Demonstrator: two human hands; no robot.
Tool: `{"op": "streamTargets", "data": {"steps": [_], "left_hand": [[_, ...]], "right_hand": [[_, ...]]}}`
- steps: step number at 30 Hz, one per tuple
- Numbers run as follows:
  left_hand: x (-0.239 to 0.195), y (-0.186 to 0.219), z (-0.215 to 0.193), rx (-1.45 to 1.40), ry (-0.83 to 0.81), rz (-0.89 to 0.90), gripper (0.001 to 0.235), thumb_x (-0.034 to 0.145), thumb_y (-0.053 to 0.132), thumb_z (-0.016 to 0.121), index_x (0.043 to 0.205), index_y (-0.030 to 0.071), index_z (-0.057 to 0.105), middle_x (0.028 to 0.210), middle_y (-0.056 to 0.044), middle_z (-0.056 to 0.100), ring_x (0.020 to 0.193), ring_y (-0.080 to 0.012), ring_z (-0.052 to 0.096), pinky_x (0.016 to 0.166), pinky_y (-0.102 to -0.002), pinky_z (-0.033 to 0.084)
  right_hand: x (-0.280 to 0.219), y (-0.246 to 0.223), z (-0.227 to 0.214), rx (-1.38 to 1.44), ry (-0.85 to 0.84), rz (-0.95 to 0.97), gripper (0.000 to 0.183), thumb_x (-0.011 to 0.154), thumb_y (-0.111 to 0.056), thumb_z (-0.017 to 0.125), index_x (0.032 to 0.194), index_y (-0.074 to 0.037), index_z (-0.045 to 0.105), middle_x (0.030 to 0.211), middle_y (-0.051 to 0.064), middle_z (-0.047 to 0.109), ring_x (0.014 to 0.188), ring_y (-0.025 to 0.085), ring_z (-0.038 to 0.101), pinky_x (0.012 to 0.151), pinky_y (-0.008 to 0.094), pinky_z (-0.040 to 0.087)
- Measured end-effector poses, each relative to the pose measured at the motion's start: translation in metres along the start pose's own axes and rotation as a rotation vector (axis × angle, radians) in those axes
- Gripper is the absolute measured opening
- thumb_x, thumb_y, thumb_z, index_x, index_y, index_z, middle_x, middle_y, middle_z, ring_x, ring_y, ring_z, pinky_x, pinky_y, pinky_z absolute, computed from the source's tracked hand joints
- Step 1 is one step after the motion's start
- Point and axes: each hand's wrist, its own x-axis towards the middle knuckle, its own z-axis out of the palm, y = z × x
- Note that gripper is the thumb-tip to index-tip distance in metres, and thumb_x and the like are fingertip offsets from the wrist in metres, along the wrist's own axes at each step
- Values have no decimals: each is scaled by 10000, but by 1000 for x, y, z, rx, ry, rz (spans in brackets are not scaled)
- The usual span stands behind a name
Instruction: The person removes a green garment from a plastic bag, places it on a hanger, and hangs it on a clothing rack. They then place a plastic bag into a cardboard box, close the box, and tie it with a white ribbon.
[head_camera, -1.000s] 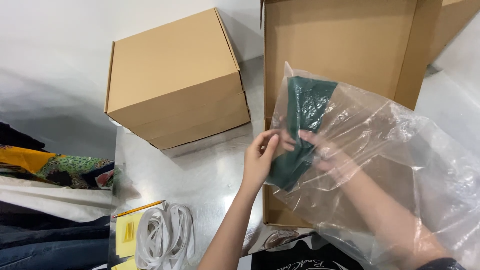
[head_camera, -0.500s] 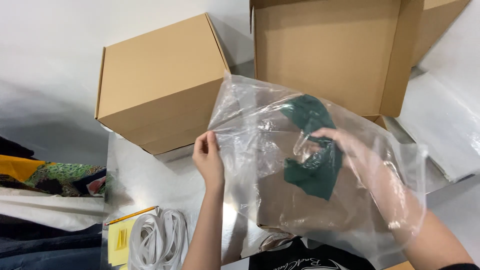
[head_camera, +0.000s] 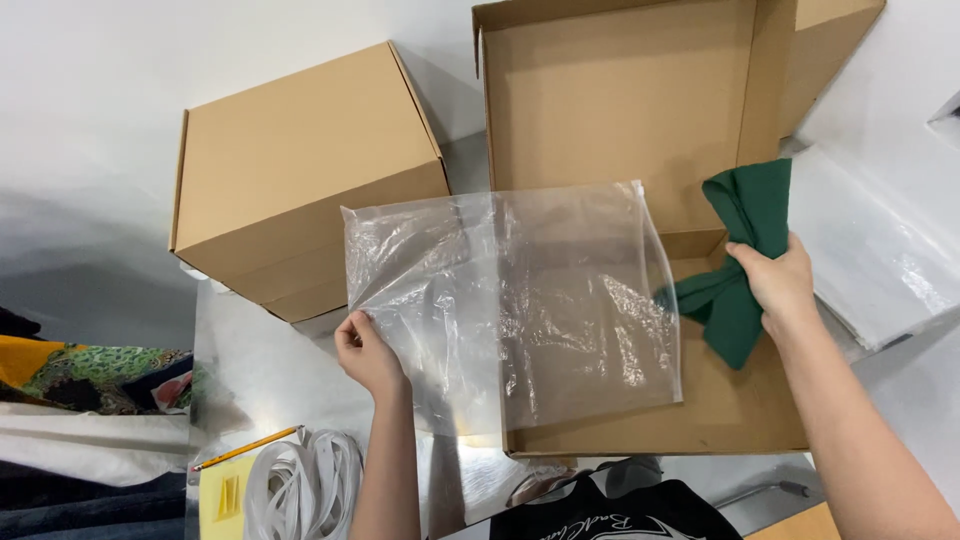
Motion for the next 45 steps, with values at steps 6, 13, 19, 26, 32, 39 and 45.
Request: {"op": "streamTargets", "data": {"steps": [6, 13, 19, 26, 32, 39, 45], "left_hand": [[2, -38, -10, 222, -40, 586, 488, 974, 157, 667, 1443, 60, 578, 1406, -166, 581, 1360, -347, 511, 1192, -488, 337], [-99, 27, -22, 223, -404, 624, 165, 1024, 101, 679, 1176, 120, 739, 1434, -127, 556, 1453, -353, 407, 1211, -552, 280], [-158, 62, -55, -48, -961, 113, 653, 1106, 279, 527, 1667, 101, 244, 1625, -254, 414, 1421, -488, 509, 1126, -588, 444], [-211, 67, -96, 99, -707, 267, 610, 972, 259, 738, 1525, 169, 497, 1636, -163, 271, 1556, -476, 245, 1233, -661, 261], [-300, 68, -146, 145, -630, 420, 297, 1049, 239, 664, 1342, 190, 673, 1402, -51, 458, 1369, -298, 429, 1140, -463, 380], [-410, 20, -215, 226, -721, 524, 280, 1110, 112, 551, 1337, 63, 707, 1146, -99, 706, 1049, -254, 646, 808, -341, 562], [-460, 5, -275, 350, -705, 454, 415, 1034, 11, 626, 1442, 47, 559, 1172, -123, 531, 1070, -299, 595, 864, -397, 606]], "right_hand": [[-76, -70, 2, -492, -138, -437, 749, 834, -294, 798, 1517, -140, 530, 1344, 153, 680, 1192, 367, 626, 985, 466, 450], [-193, -111, 62, -476, -534, -276, 892, 785, -410, 902, 1571, -193, 540, 1281, 324, 710, 1243, 540, 649, 979, 606, 528], [-259, -111, 62, -350, -814, -195, 698, 890, -453, 793, 1510, -236, 556, 1035, 91, 791, 947, 266, 704, 809, 406, 548], [-301, -94, 9, -76, -901, -91, 381, 1003, -352, 723, 1270, -80, 733, 1038, 168, 812, 944, 286, 726, 809, 429, 586], [-320, -38, -58, 114, -823, -26, 243, 1055, -294, 710, 1143, -78, 779, 912, 92, 769, 809, 210, 724, 696, 353, 604], [-364, 29, -127, 293, -846, 216, 382, 1128, -341, 590, 1265, -7, 719, 1039, 125, 748, 909, 252, 724, 863, 402, 590], [-407, 74, -157, 520, -892, 385, 344, 1129, -410, 576, 1209, -102, 708, 1058, 93, 730, 987, 234, 704, 917, 435, 580]]}}
